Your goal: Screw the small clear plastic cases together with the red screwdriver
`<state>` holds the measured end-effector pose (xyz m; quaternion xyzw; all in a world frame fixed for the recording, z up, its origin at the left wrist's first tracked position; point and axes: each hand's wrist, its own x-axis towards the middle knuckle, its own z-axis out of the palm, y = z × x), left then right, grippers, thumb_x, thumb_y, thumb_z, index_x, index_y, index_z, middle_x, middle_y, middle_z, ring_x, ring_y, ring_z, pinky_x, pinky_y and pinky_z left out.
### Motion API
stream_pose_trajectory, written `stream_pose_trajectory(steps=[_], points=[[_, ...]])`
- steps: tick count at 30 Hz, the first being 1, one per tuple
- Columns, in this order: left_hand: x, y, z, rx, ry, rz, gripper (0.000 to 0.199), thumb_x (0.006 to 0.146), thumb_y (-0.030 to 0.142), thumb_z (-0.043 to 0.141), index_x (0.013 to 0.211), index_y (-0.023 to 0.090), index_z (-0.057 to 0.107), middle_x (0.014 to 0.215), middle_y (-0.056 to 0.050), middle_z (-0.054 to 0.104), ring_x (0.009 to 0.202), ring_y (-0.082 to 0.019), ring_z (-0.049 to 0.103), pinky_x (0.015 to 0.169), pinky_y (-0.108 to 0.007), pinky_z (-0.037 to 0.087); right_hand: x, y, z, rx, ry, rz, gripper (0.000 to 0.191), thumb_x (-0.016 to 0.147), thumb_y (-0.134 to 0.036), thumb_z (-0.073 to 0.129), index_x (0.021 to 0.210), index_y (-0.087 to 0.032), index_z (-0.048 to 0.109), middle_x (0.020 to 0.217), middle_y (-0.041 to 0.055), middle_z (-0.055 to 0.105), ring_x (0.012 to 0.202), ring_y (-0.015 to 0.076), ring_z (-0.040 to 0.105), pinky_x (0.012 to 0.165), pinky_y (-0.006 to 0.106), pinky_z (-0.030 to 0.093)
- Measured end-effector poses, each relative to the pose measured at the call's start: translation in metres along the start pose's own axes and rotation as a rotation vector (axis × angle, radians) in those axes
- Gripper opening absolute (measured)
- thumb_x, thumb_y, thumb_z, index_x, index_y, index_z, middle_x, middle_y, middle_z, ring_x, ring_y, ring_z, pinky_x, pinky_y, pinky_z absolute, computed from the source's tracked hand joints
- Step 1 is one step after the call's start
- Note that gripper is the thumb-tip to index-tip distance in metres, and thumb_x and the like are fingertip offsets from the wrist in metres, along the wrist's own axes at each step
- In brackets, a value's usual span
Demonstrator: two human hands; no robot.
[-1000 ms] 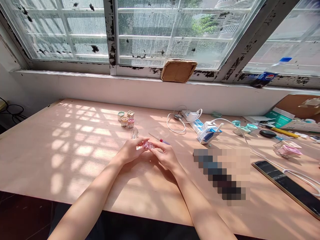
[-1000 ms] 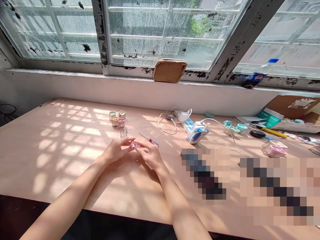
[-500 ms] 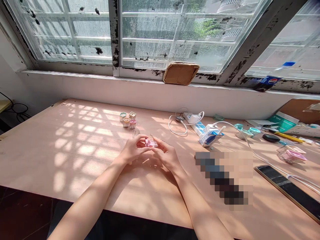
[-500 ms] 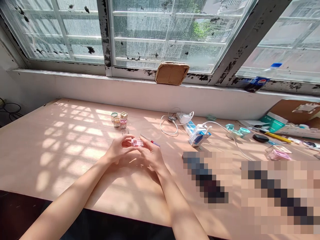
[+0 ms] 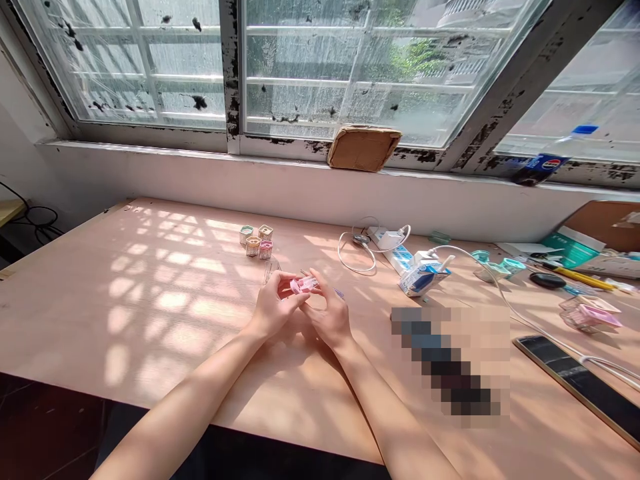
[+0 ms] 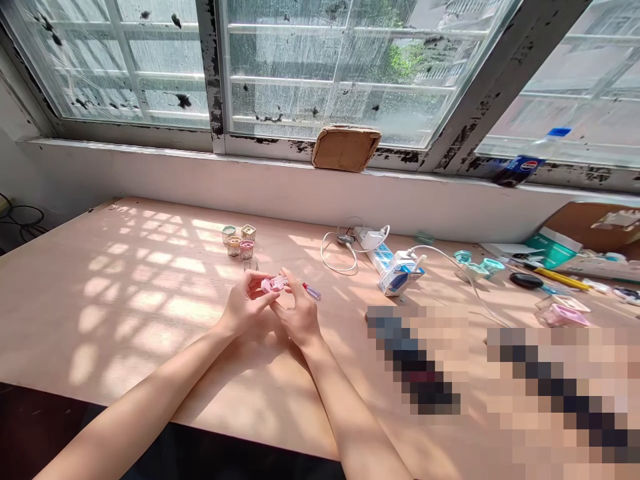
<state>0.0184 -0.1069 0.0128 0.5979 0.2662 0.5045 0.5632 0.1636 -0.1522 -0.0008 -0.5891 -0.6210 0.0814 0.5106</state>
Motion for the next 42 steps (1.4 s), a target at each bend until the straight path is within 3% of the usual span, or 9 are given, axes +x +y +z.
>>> stream_pose_trajectory(steps=[6, 17, 27, 42], points=[[0.001, 0.002, 0.003, 0.030, 0.036, 0.022, 0.043, 0.077, 0.038, 0.085, 0.106, 0.018, 0.060, 0.106, -0.011, 0.076, 0.094, -0.022, 0.076, 0.084, -0.036, 0.061, 0.001, 0.000, -0.003, -0.088, 0.037, -0.126, 0.046, 0.092, -0.042, 0.066, 0.135, -0.025, 0.065, 0.123, 0.0093, 0.073, 0.105, 0.0269, 0.072, 0.099, 0.041, 0.056], [0.001, 0.008, -0.002, 0.187, 0.004, 0.064, 0.027, 0.081, 0.026, 0.075, 0.102, 0.021, 0.059, 0.093, -0.004, 0.072, 0.082, -0.016, 0.071, 0.067, -0.024, 0.052, 0.002, 0.007, 0.003, -0.124, 0.089, -0.289, 0.045, 0.094, -0.033, 0.066, 0.137, -0.024, 0.062, 0.116, 0.0086, 0.075, 0.091, 0.0222, 0.074, 0.083, 0.036, 0.063], [0.002, 0.011, -0.006, 0.213, -0.055, 0.156, 0.017, 0.083, 0.027, 0.073, 0.094, 0.019, 0.063, 0.087, -0.002, 0.069, 0.078, -0.014, 0.069, 0.076, -0.027, 0.061, -0.001, 0.002, 0.005, -0.009, 0.119, -0.269, 0.039, 0.091, -0.038, 0.069, 0.126, -0.024, 0.057, 0.107, 0.0073, 0.075, 0.090, 0.0225, 0.075, 0.073, 0.036, 0.065], [0.003, 0.008, -0.009, 0.203, -0.087, 0.167, 0.013, 0.085, 0.028, 0.072, 0.091, 0.019, 0.066, 0.086, -0.002, 0.067, 0.079, -0.013, 0.066, 0.076, -0.027, 0.061, -0.002, 0.000, 0.004, 0.024, 0.070, -0.264, 0.034, 0.091, -0.036, 0.069, 0.121, -0.026, 0.057, 0.109, 0.0055, 0.074, 0.090, 0.0216, 0.074, 0.077, 0.039, 0.064]])
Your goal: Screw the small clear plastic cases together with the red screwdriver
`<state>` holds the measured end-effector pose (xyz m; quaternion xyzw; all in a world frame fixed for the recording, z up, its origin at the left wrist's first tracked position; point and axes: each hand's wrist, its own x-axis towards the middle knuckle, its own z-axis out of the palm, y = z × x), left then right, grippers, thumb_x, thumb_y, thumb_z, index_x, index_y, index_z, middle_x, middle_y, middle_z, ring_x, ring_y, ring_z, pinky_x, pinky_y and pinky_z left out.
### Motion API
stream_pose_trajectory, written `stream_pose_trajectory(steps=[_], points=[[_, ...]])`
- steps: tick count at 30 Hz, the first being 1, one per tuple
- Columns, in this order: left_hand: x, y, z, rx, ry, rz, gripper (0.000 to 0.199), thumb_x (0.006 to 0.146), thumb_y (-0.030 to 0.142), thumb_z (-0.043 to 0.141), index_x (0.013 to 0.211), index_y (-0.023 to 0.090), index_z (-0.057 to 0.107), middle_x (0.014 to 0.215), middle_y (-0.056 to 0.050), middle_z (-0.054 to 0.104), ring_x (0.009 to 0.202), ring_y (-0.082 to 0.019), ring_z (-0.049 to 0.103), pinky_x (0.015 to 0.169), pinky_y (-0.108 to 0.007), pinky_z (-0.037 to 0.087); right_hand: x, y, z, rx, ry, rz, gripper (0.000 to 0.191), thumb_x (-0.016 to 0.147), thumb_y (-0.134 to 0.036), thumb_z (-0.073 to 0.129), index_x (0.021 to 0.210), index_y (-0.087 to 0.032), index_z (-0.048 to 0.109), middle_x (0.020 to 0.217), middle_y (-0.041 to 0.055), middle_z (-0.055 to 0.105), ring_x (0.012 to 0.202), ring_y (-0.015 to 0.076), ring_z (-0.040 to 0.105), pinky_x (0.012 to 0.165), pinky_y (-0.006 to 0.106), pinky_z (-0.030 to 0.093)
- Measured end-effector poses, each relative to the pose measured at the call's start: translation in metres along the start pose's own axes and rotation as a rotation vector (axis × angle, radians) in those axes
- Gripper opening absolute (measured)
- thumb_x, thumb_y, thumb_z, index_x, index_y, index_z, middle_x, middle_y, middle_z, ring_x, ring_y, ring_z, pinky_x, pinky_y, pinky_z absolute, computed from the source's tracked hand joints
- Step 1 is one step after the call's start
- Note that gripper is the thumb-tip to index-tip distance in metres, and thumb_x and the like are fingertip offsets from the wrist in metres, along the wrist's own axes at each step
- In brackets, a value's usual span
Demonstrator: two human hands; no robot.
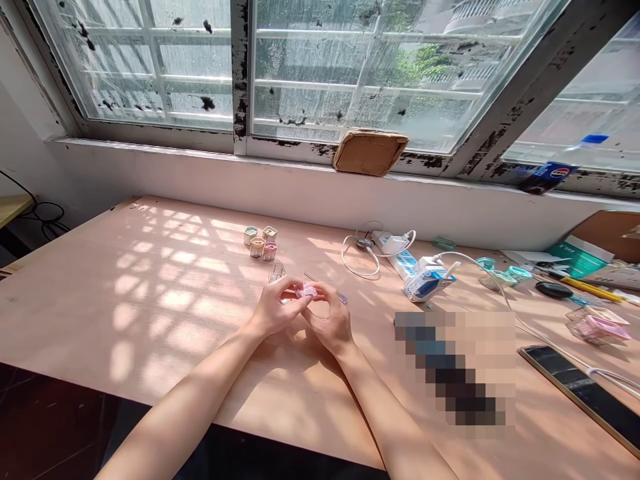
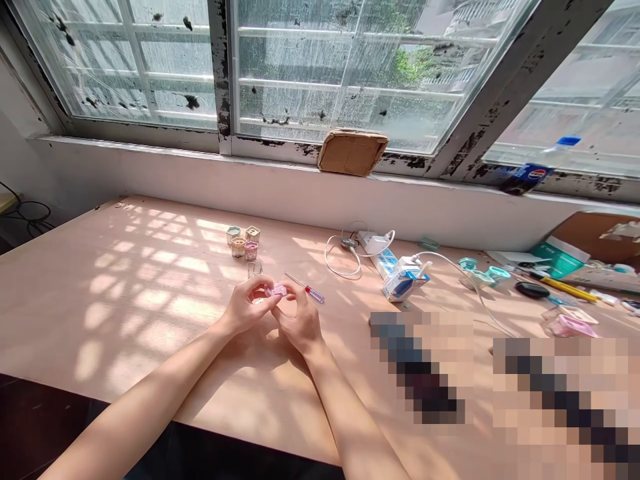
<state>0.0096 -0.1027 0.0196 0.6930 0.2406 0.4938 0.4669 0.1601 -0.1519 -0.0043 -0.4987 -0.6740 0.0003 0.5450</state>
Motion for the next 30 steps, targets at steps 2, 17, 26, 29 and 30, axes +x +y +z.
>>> stream_pose_trajectory(steps=[2, 17, 26, 29, 30], points=[[0.0002, 0.0007, 0.0002, 0.006, 0.003, -0.003, 0.013, 0.085, 0.028, 0.072, 0.091, 0.019, 0.066, 0.086, -0.002, 0.066, 0.079, -0.013, 0.066, 0.076, -0.027, 0.061, -0.0007, 0.0008, 0.0002, -0.014, 0.005, 0.001, 0.035, 0.091, -0.036, 0.070, 0.122, -0.027, 0.057, 0.109, 0.0054, 0.074, 0.089, 0.0217, 0.074, 0.078, 0.039, 0.065], [-0.0002, -0.0002, 0.0009, -0.013, 0.001, -0.018, 0.014, 0.086, 0.031, 0.073, 0.089, 0.019, 0.067, 0.085, -0.001, 0.066, 0.080, -0.013, 0.067, 0.077, -0.027, 0.062, 0.0000, 0.0014, -0.0018, -0.015, -0.002, -0.059, 0.028, 0.092, -0.034, 0.069, 0.119, -0.026, 0.064, 0.107, 0.0049, 0.076, 0.088, 0.0218, 0.074, 0.078, 0.037, 0.063], [-0.0013, 0.0007, -0.0001, 0.062, -0.005, 0.028, 0.018, 0.089, 0.037, 0.069, 0.093, 0.020, 0.065, 0.088, -0.003, 0.068, 0.082, -0.015, 0.069, 0.077, -0.029, 0.063, -0.0005, 0.0013, -0.0002, -0.017, -0.011, 0.066, 0.037, 0.090, -0.043, 0.070, 0.122, -0.026, 0.061, 0.106, 0.0065, 0.075, 0.091, 0.0238, 0.074, 0.079, 0.041, 0.064], [-0.0002, -0.0005, -0.0047, 0.115, 0.019, 0.037, 0.020, 0.089, 0.036, 0.069, 0.101, 0.021, 0.063, 0.090, -0.003, 0.069, 0.081, -0.015, 0.070, 0.075, -0.028, 0.062, 0.0004, 0.0023, -0.0009, 0.021, -0.016, 0.087, 0.048, 0.089, -0.043, 0.072, 0.131, -0.025, 0.057, 0.111, 0.0084, 0.075, 0.097, 0.0248, 0.073, 0.080, 0.042, 0.064], [0.0011, -0.0009, -0.0071, 0.126, 0.046, 0.029, 0.022, 0.089, 0.035, 0.069, 0.105, 0.021, 0.062, 0.090, -0.003, 0.069, 0.081, -0.015, 0.071, 0.074, -0.027, 0.062, 0.0006, 0.0033, -0.0014, 0.030, -0.024, 0.102, 0.049, 0.089, -0.043, 0.072, 0.131, -0.024, 0.057, 0.113, 0.0089, 0.074, 0.098, 0.0249, 0.073, 0.080, 0.042, 0.064]])
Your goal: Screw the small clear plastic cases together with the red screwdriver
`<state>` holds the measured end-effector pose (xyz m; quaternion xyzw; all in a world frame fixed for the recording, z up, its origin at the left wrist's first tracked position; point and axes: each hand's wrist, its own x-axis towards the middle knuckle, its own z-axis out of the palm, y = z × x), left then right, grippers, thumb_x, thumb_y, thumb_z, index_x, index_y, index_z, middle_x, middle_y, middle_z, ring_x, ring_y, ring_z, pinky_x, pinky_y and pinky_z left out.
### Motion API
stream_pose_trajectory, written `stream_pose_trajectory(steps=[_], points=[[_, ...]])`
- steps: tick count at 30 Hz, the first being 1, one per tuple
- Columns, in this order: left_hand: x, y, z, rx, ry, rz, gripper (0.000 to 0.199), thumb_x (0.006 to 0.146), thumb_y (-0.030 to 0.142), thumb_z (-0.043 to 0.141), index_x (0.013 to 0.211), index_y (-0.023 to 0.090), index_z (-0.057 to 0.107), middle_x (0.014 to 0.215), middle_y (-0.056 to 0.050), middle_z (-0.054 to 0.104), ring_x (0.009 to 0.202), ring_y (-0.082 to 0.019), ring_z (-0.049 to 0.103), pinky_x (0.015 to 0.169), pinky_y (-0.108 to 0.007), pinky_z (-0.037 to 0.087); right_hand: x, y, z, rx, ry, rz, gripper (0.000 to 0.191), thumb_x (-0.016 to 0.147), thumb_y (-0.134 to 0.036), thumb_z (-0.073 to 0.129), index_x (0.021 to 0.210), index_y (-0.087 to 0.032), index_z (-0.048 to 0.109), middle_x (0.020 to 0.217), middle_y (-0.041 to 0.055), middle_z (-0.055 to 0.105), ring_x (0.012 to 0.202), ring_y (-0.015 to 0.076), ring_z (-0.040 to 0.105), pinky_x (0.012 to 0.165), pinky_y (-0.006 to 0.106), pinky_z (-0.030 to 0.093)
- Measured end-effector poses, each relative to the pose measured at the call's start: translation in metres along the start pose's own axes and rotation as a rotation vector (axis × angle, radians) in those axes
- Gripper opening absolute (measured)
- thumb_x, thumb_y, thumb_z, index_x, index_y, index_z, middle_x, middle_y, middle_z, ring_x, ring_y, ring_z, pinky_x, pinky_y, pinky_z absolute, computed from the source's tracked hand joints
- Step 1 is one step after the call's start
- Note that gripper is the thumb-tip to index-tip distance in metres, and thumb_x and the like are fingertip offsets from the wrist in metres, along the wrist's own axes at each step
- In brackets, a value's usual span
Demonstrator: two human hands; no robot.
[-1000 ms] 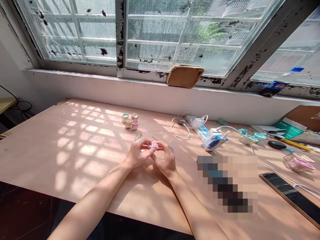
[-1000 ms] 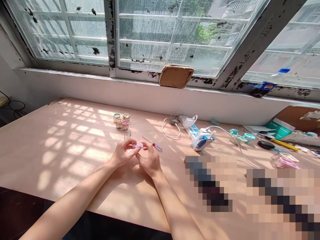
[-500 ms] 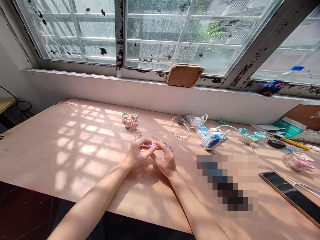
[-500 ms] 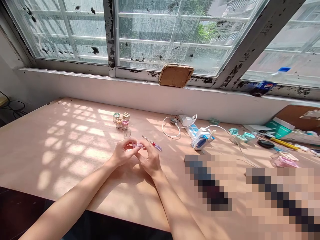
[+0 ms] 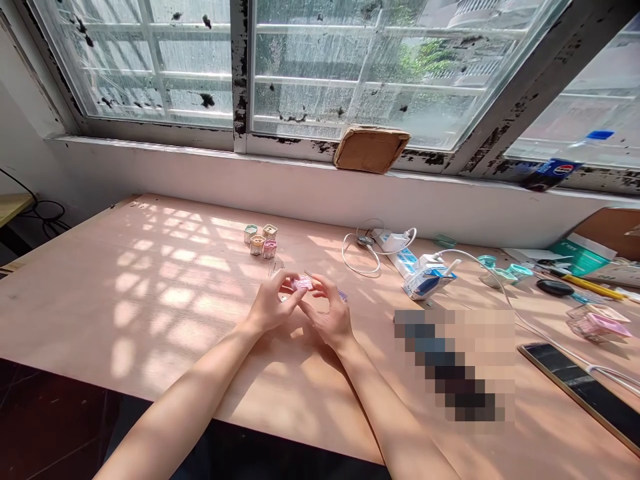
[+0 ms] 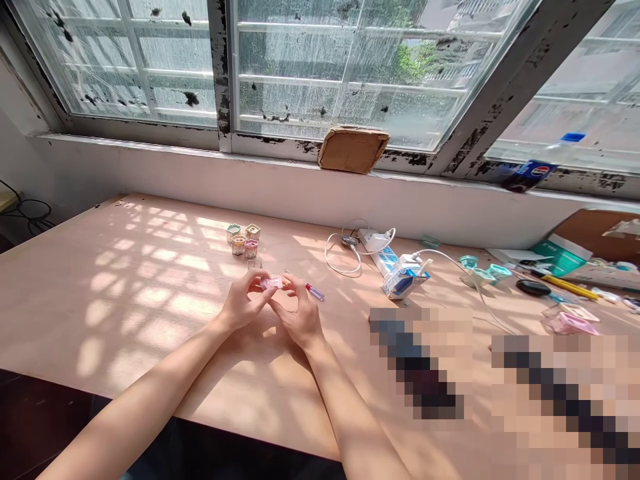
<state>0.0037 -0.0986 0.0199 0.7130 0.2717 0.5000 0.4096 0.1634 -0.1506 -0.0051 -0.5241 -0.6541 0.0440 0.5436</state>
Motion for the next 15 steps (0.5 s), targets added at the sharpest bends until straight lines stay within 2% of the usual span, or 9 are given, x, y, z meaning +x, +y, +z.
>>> stream_pose_trajectory(steps=[2, 5, 7, 11, 15], points=[[0.004, -0.001, -0.006, 0.000, 0.080, -0.021, 0.026, 0.090, 0.035, 0.069, 0.110, 0.022, 0.059, 0.094, -0.003, 0.070, 0.082, -0.015, 0.071, 0.073, -0.026, 0.060, 0.000, 0.003, -0.001, -0.007, -0.020, 0.051, 0.042, 0.090, -0.042, 0.070, 0.126, -0.024, 0.061, 0.114, 0.0087, 0.074, 0.096, 0.0244, 0.072, 0.076, 0.040, 0.064], [0.012, -0.004, -0.014, -0.059, 0.229, -0.027, 0.028, 0.090, 0.035, 0.068, 0.113, 0.024, 0.056, 0.101, -0.004, 0.070, 0.086, -0.015, 0.071, 0.076, -0.025, 0.059, 0.000, 0.010, 0.000, -0.042, -0.072, 0.121, 0.024, 0.091, -0.039, 0.065, 0.108, -0.024, 0.070, 0.107, 0.0069, 0.075, 0.088, 0.0226, 0.071, 0.069, 0.036, 0.064], [0.016, -0.007, -0.017, -0.096, 0.302, -0.030, 0.030, 0.089, 0.034, 0.070, 0.112, 0.024, 0.055, 0.106, -0.005, 0.070, 0.087, -0.014, 0.071, 0.075, -0.025, 0.058, 0.000, 0.014, 0.002, -0.042, -0.135, 0.127, 0.018, 0.091, -0.034, 0.062, 0.102, -0.023, 0.072, 0.104, 0.0063, 0.076, 0.088, 0.0218, 0.072, 0.073, 0.035, 0.063], [0.019, -0.013, -0.020, -0.109, 0.328, -0.045, 0.031, 0.086, 0.030, 0.071, 0.111, 0.024, 0.055, 0.108, -0.005, 0.069, 0.086, -0.014, 0.071, 0.074, -0.025, 0.059, 0.001, 0.015, 0.008, -0.077, -0.261, 0.061, 0.017, 0.092, -0.027, 0.059, 0.101, -0.024, 0.074, 0.111, 0.0063, 0.075, 0.102, 0.0233, 0.072, 0.090, 0.039, 0.060], [0.020, -0.019, -0.018, -0.097, 0.319, -0.040, 0.030, 0.085, 0.027, 0.070, 0.110, 0.022, 0.055, 0.103, -0.005, 0.071, 0.086, -0.015, 0.072, 0.076, -0.027, 0.060, 0.001, 0.016, 0.014, -0.169, -0.343, -0.034, 0.018, 0.095, -0.028, 0.061, 0.103, -0.027, 0.077, 0.115, 0.0057, 0.073, 0.106, 0.0241, 0.070, 0.095, 0.041, 0.057]])
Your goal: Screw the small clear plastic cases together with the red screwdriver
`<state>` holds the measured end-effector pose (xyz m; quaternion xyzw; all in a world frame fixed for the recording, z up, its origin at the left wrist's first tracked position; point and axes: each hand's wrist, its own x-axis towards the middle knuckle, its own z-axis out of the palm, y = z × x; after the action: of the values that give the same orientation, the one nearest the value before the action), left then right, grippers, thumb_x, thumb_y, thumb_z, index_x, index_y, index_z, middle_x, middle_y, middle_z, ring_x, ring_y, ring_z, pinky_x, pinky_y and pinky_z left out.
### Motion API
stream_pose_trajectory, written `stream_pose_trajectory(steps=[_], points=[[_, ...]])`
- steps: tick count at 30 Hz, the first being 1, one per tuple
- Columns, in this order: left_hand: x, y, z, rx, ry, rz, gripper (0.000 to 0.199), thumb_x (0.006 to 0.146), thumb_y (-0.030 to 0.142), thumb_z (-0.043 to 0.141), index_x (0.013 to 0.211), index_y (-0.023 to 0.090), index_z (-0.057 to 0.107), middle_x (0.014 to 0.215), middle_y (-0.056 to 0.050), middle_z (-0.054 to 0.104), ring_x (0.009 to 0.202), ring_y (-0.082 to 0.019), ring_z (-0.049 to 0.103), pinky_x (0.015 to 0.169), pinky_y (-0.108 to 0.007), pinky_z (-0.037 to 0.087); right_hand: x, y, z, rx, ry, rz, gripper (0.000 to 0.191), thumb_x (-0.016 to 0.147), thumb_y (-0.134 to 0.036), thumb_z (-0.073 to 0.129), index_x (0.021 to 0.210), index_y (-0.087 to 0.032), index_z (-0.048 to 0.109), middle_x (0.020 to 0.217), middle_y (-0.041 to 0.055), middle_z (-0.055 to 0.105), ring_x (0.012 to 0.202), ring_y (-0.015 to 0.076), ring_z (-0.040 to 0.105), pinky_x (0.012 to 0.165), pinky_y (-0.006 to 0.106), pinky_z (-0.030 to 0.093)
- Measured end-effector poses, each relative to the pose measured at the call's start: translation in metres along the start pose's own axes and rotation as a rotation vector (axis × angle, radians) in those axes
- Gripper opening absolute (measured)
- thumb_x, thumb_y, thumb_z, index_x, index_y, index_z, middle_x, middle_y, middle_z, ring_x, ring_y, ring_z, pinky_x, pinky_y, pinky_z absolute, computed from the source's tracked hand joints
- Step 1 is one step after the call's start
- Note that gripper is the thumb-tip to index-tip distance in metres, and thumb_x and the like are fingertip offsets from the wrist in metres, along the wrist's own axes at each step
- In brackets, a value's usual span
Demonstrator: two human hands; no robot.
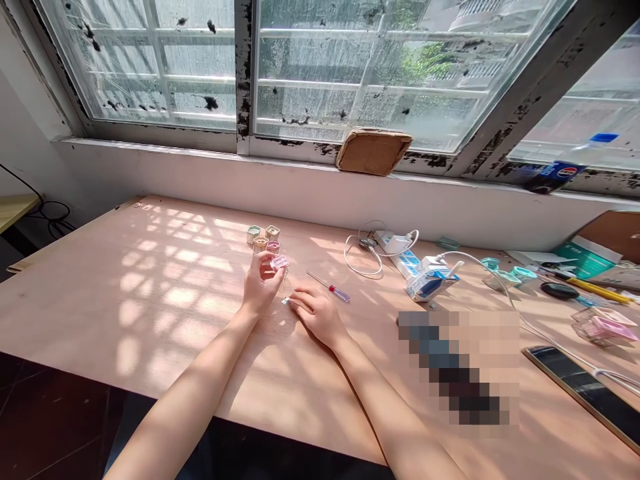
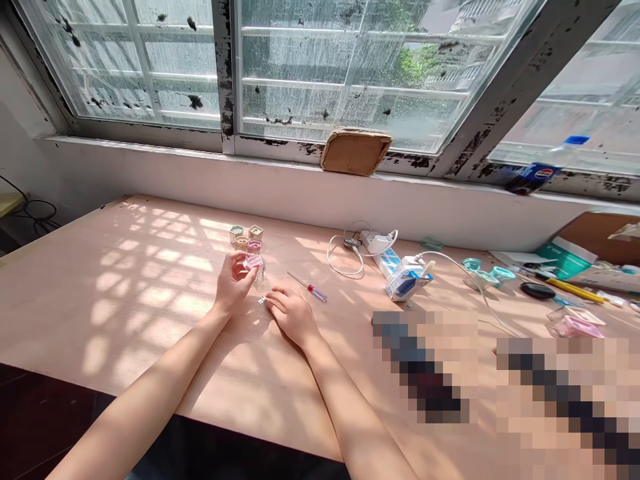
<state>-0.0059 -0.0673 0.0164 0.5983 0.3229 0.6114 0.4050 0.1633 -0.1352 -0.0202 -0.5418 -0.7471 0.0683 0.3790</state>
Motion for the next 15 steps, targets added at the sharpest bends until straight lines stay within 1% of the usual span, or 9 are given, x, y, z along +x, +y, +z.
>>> stream_pose_trajectory(steps=[3, 6, 12, 15], points=[[0.0007, -0.0022, 0.0005, 0.022, 0.011, -0.008, 0.031, 0.085, 0.027, 0.071, 0.110, 0.022, 0.055, 0.101, -0.005, 0.072, 0.085, -0.015, 0.072, 0.075, -0.028, 0.060, 0.0011, 0.0018, 0.0039, -0.046, -0.014, -0.062, 0.018, 0.095, -0.027, 0.061, 0.101, -0.028, 0.078, 0.113, 0.0061, 0.073, 0.105, 0.0237, 0.070, 0.094, 0.041, 0.057], [0.0016, -0.0027, 0.0004, 0.029, 0.021, -0.019, 0.031, 0.084, 0.028, 0.072, 0.110, 0.022, 0.056, 0.099, -0.004, 0.072, 0.084, -0.015, 0.072, 0.074, -0.028, 0.061, 0.0016, 0.0026, 0.0051, -0.060, -0.006, -0.092, 0.018, 0.095, -0.026, 0.062, 0.099, -0.028, 0.078, 0.111, 0.0063, 0.073, 0.104, 0.0233, 0.070, 0.093, 0.040, 0.058], [0.0013, -0.0018, 0.0001, 0.007, 0.016, -0.022, 0.032, 0.083, 0.027, 0.072, 0.110, 0.021, 0.055, 0.099, -0.004, 0.072, 0.084, -0.015, 0.072, 0.071, -0.025, 0.060, 0.0023, 0.0019, 0.0023, -0.033, -0.001, -0.080, 0.016, 0.094, -0.024, 0.060, 0.089, -0.025, 0.075, 0.108, 0.0064, 0.073, 0.100, 0.0234, 0.069, 0.092, 0.041, 0.056], [0.0004, -0.0002, 0.0000, 0.001, 0.005, -0.026, 0.032, 0.083, 0.026, 0.070, 0.110, 0.021, 0.055, 0.099, -0.005, 0.072, 0.085, -0.015, 0.072, 0.072, -0.025, 0.060, 0.0032, 0.0009, 0.0009, -0.016, -0.012, -0.057, 0.014, 0.092, -0.024, 0.060, 0.084, -0.024, 0.072, 0.109, 0.0066, 0.073, 0.102, 0.0243, 0.068, 0.094, 0.042, 0.055]])
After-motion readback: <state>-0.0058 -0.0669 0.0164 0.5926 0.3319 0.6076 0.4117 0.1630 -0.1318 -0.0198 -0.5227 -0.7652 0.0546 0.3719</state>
